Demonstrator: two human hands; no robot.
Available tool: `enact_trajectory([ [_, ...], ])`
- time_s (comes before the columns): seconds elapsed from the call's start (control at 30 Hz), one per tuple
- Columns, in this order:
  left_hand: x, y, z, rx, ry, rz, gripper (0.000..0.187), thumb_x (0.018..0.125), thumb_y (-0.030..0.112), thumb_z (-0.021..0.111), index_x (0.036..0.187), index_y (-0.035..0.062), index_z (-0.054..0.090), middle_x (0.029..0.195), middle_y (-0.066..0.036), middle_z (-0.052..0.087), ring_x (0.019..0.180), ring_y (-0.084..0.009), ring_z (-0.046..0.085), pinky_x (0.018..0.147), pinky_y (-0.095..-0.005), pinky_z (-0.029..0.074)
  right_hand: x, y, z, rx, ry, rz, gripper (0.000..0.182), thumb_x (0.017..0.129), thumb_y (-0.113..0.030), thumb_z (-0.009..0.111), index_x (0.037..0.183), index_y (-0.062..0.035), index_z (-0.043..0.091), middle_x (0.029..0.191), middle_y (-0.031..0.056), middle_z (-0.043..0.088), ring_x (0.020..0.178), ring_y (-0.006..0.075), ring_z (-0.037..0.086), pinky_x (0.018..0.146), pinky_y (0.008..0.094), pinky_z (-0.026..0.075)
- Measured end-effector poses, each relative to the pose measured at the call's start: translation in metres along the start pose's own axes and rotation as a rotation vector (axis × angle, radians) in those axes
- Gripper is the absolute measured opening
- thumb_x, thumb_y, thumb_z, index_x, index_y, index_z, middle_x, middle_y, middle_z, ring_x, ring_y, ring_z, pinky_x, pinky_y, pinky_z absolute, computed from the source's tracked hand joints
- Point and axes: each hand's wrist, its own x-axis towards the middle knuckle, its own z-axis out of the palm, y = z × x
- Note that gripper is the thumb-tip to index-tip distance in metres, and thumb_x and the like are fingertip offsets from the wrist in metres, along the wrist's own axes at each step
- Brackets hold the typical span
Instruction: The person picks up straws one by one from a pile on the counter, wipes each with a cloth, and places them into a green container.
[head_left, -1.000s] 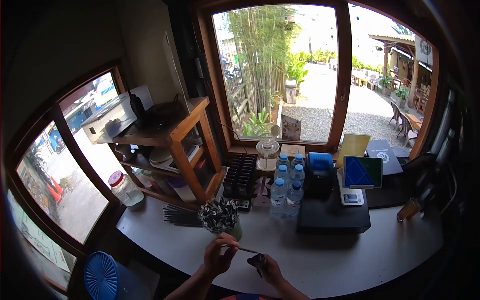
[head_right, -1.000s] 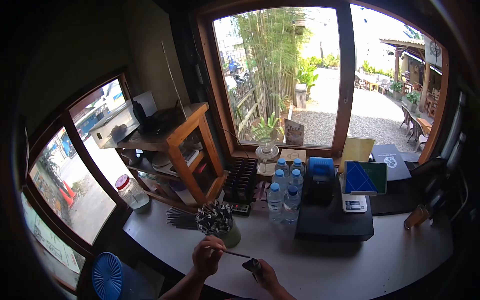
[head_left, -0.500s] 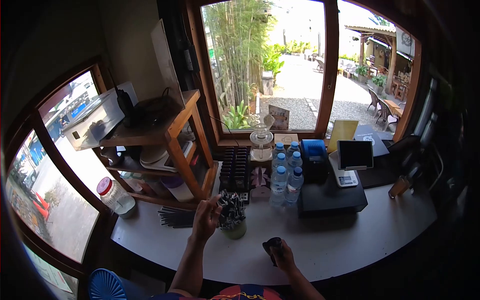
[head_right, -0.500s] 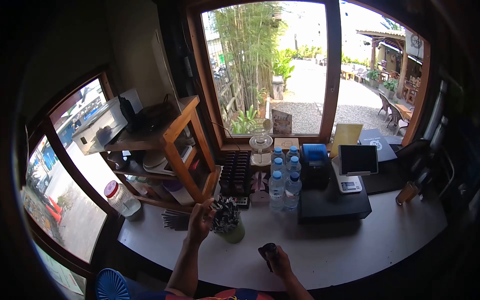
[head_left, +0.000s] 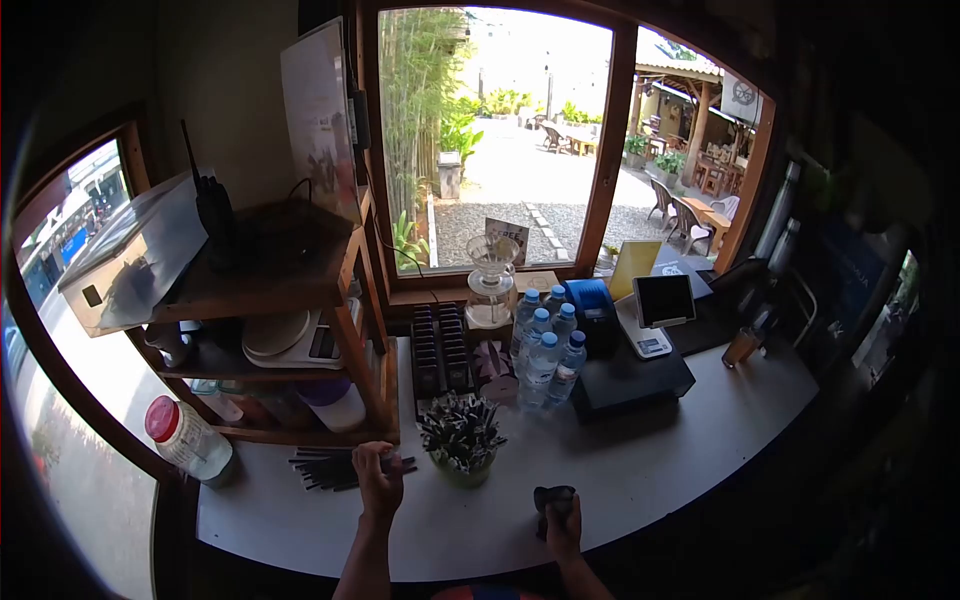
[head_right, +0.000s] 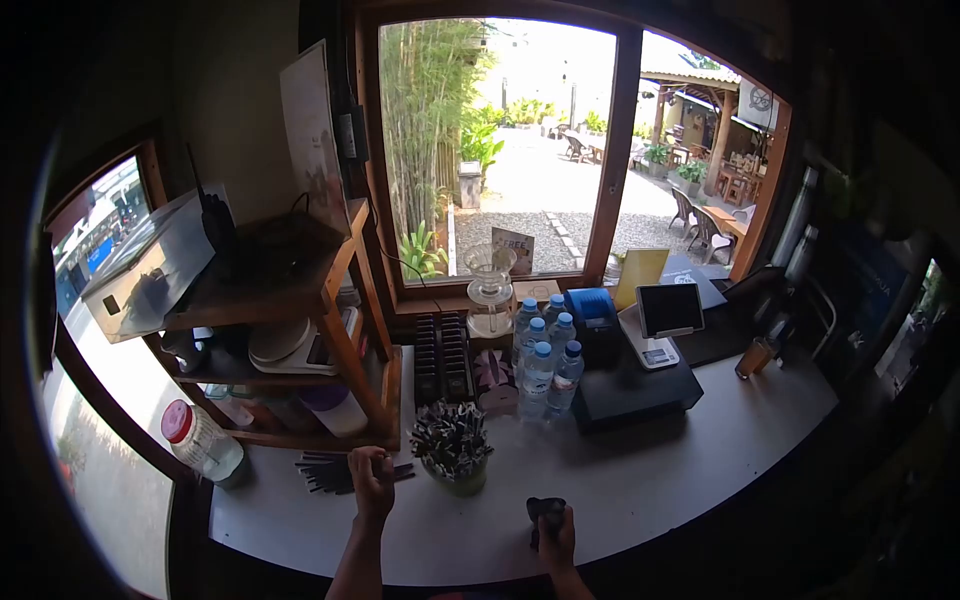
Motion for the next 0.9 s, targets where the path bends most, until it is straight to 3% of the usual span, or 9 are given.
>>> enact_trajectory([
  [0.03,-0.012,-0.019,-0.006,0.096,-0.028,-0.061,0.02,0.081,0.01,0.064,0.098,0.0054,0.054,0.101,-0.014,0.053,0.098,-0.0339,0.049,0.091,-0.046,0.038,-0.008,-0.004,0.005,0.02,0.051,-0.006,0.033,0.093,-0.023,0.06,0.118,-0.0064,0.046,0.093,0.0035,0.055,0.082,0.0115,0.055,0.07,0.0265,0.046],
  [0.2,-0.056,-0.063,-0.046,0.382,-0.243,-0.175,0.033,0.078,0.014,0.071,0.107,0.0057,0.057,0.11,-0.012,0.051,0.108,-0.0342,0.046,0.097,-0.0469,0.036,-0.031,-0.006,0.039,0.243,0.361,0.178,0.057,0.084,-0.015,0.057,0.137,-0.0062,0.036,0.116,0.0093,0.051,0.106,0.0191,0.05,0.091,0.0323,0.043],
  [0.3,-0.062,-0.075,-0.058,0.376,-0.319,-0.168,0.031,0.078,0.014,0.073,0.106,0.0067,0.061,0.113,-0.011,0.051,0.112,-0.0342,0.045,0.099,-0.0467,0.036,-0.034,-0.011,0.048,0.452,0.297,0.234,0.053,0.083,-0.013,0.057,0.133,-0.0088,0.041,0.112,0.007,0.052,0.102,0.0186,0.053,0.09,0.0316,0.044],
  [0.33,-0.061,-0.077,-0.06,0.348,-0.342,-0.17,0.028,0.079,0.014,0.073,0.104,0.0071,0.063,0.113,-0.011,0.051,0.113,-0.0341,0.045,0.099,-0.0466,0.036,-0.035,-0.013,0.054,0.522,0.303,0.258,0.042,0.082,-0.011,0.056,0.124,-0.0109,0.047,0.105,0.0056,0.055,0.093,0.0188,0.056,0.085,0.0329,0.047],
  [0.43,-0.063,-0.086,-0.06,0.326,-0.348,-0.137,0.02,0.08,0.013,0.072,0.099,0.0076,0.066,0.113,-0.011,0.051,0.113,-0.0337,0.045,0.099,-0.0459,0.036,-0.036,-0.02,0.063,0.646,0.278,0.35,0.033,0.082,-0.009,0.055,0.115,-0.0114,0.049,0.097,0.0052,0.057,0.083,0.0188,0.059,0.078,0.0346,0.05],
  [0.57,-0.059,-0.083,-0.06,0.381,-0.293,-0.066,0.016,0.082,0.012,0.071,0.096,0.0066,0.065,0.113,-0.011,0.051,0.111,-0.0325,0.046,0.098,-0.0447,0.037,-0.038,-0.011,0.058,0.822,0.179,0.425,0.035,0.088,-0.023,0.051,0.12,-0.0095,0.049,0.108,0.0087,0.06,0.092,0.0224,0.062,0.082,0.0389,0.051],
  [0.67,-0.052,-0.059,-0.063,0.323,-0.223,-0.044,0.011,0.085,0.011,0.068,0.092,0.0059,0.063,0.106,-0.012,0.054,0.104,-0.0326,0.049,0.091,-0.0431,0.041,-0.035,-0.01,0.052,0.945,0.067,0.457,0.05,0.09,-0.033,0.046,0.134,-0.0087,0.046,0.124,0.0099,0.057,0.114,0.0267,0.055,0.101,0.0413,0.041],
  [0.77,-0.055,-0.043,-0.063,0.109,-0.289,-0.025,0.007,0.087,0.01,0.066,0.089,0.0059,0.06,0.095,-0.012,0.058,0.093,-0.0331,0.054,0.082,-0.0426,0.045,-0.033,-0.016,0.048,0.962,-0.027,0.53,0.056,0.09,-0.036,0.045,0.137,-0.0056,0.044,0.13,0.0106,0.056,0.121,0.0275,0.052,0.107,0.0423,0.036],
  [0.9,-0.072,-0.001,-0.054,-0.02,-0.367,0.19,0.005,0.086,0.006,0.065,0.089,0.0061,0.061,0.081,-0.012,0.061,0.077,-0.0335,0.06,0.067,-0.0431,0.05,-0.033,-0.028,0.048,1.021,-0.142,0.672,0.055,0.09,-0.037,0.047,0.135,-0.0062,0.046,0.13,0.0109,0.057,0.121,0.0277,0.053,0.108,0.0427,0.036],
])
